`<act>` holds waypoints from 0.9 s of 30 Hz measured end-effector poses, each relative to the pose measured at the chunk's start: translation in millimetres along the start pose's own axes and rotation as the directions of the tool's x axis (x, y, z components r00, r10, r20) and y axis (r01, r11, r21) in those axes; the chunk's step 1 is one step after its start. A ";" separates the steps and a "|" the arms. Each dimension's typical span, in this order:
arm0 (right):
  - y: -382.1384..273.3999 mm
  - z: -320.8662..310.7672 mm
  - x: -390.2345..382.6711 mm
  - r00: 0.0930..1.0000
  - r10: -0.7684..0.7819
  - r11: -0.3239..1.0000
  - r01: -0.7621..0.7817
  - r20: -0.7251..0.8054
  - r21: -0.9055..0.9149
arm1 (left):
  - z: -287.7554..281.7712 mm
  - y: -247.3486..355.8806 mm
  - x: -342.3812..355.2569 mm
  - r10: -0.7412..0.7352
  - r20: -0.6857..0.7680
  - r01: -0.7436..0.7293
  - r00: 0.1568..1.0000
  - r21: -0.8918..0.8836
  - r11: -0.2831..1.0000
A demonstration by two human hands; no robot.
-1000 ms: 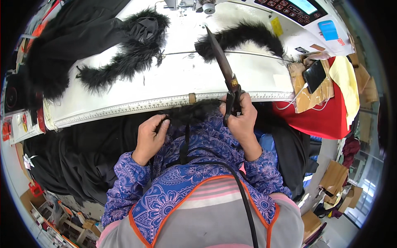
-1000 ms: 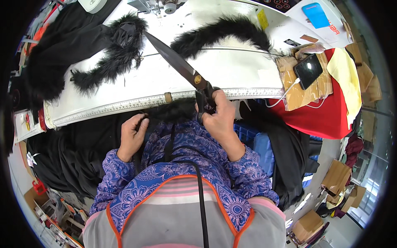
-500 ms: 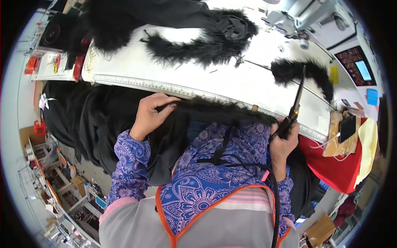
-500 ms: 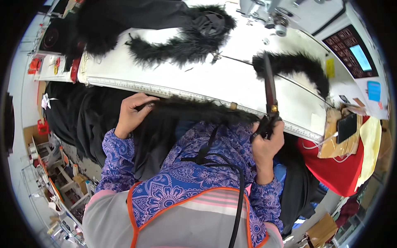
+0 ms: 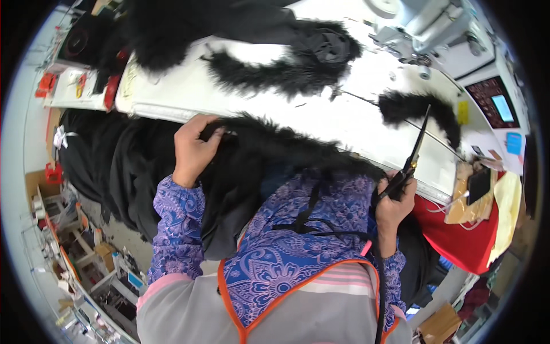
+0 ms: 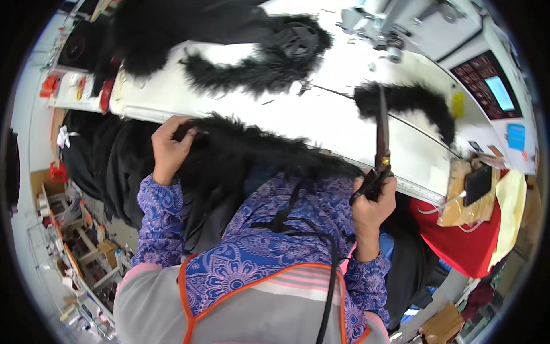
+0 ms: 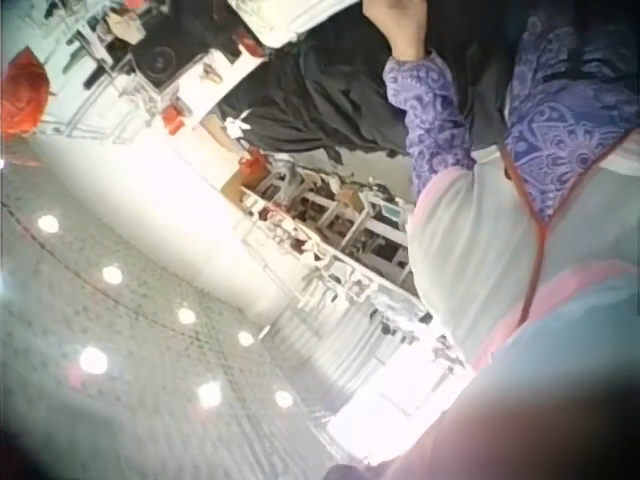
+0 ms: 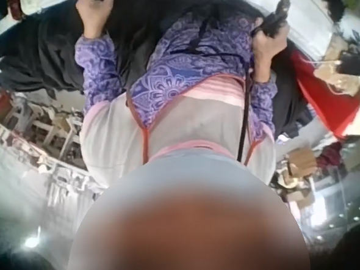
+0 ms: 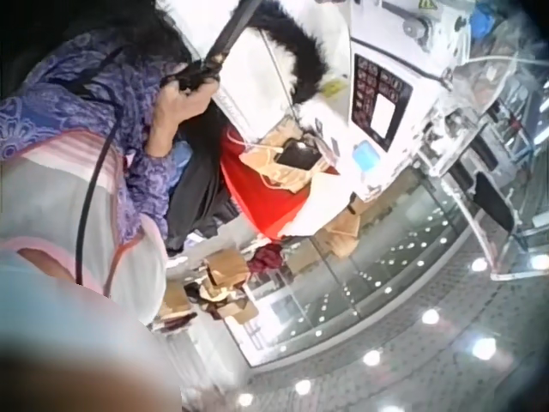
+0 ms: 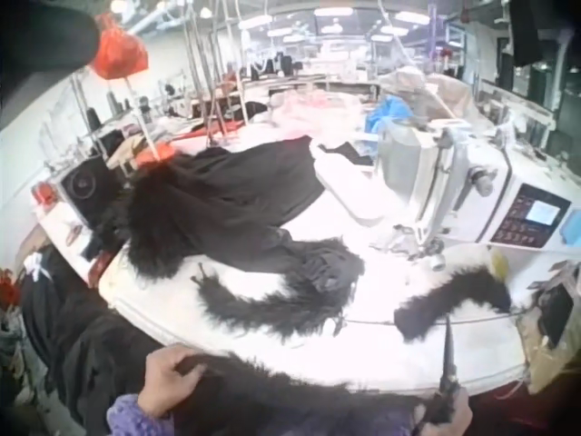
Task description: Sewing faux fur trim onto a garment using an industrial sewing machine and then trimming it with scissors.
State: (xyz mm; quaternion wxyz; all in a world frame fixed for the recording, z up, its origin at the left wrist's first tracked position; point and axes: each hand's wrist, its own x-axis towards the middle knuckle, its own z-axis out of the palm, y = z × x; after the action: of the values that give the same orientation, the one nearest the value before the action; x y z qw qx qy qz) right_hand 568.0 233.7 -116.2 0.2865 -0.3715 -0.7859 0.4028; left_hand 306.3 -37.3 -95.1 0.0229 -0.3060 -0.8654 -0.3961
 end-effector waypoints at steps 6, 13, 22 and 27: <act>17.6 -78.8 81.8 0.762 -0.405 0.908 0.269 -0.505 -0.322 | 66.0 88.7 41.7 0.312 -0.020 -0.311 0.950 -0.134 0.941; 18.5 -136.4 87.3 0.868 -0.336 0.924 0.228 -0.367 -0.308 | 173.4 156.2 89.8 0.460 -0.029 -0.456 0.887 -0.194 0.868; -1.3 -82.6 -7.3 0.750 0.145 0.960 -0.265 0.645 0.092 | 172.6 157.6 97.2 0.190 0.085 -0.126 0.978 -0.486 0.865; -5.7 -57.0 2.2 0.740 0.158 0.949 -0.296 0.654 0.106 | 168.2 157.8 95.7 0.193 0.089 -0.124 0.977 -0.497 0.859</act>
State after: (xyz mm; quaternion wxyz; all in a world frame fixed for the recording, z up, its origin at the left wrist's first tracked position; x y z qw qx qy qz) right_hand 607.5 257.1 -81.9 -0.0128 -0.2748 -0.7393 0.6147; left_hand 349.2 208.0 -77.4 -0.0813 -0.3981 -0.7085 -0.5770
